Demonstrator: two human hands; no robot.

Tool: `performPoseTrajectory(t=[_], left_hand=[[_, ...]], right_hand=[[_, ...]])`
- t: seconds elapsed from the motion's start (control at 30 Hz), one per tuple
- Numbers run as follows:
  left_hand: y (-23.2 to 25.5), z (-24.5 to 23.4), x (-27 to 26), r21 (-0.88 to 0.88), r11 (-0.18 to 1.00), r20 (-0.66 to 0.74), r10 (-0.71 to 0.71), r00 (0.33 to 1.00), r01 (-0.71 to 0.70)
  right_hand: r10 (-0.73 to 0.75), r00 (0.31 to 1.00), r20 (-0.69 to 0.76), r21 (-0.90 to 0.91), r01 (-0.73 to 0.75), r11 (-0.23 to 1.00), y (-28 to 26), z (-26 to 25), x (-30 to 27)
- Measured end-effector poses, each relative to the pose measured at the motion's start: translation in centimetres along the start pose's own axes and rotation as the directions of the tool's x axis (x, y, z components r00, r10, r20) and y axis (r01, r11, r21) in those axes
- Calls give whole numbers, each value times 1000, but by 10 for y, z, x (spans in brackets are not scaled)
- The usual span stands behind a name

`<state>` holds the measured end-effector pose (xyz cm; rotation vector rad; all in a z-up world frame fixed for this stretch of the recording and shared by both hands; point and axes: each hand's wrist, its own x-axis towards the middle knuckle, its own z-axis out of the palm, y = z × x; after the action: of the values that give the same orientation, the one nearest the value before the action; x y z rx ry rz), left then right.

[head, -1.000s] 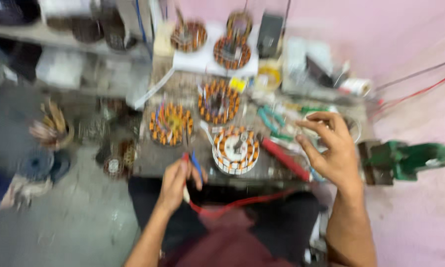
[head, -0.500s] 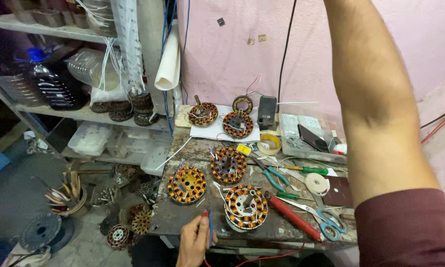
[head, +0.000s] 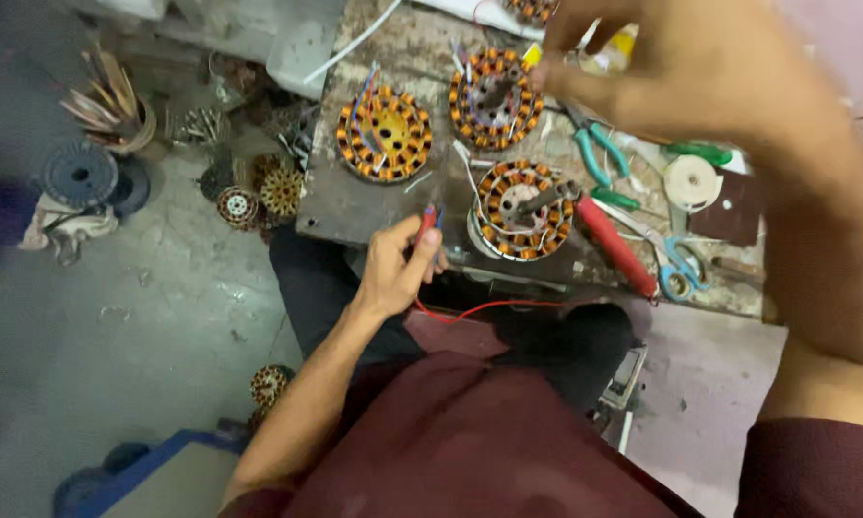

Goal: The person works on stator windings, using pliers to adjust wires and scissors to trim excess. They then use a multimeter to test electrical continuity on the windings.

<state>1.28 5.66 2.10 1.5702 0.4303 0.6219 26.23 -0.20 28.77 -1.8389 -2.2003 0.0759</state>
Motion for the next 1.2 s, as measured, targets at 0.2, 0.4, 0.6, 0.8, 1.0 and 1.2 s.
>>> performPoseTrajectory(t=[0.2,0.4,0.6,0.8,1.0,1.2], left_hand=[[3,-1,1,-130,992,-38,-3,999,-2],[7,2,9,-183,981,-37,-76,996,68],[15,6,9,-55,998,-71,-30,997,26],[24,8,6,8,999,-99,-30,995,31],[28,7,5,27,999,-99,-27,995,30],[29,8,5,41,999,-99,-19,995,23]], right_hand=[[-13,935,355,317,-107,942,11,89,14],[124,890,439,488,-352,799,7,101,24],[117,902,416,522,-342,781,4,93,22],[183,881,437,549,-422,722,4,105,26],[281,885,372,692,-466,551,10,118,27],[275,896,348,706,-443,552,17,122,25]])
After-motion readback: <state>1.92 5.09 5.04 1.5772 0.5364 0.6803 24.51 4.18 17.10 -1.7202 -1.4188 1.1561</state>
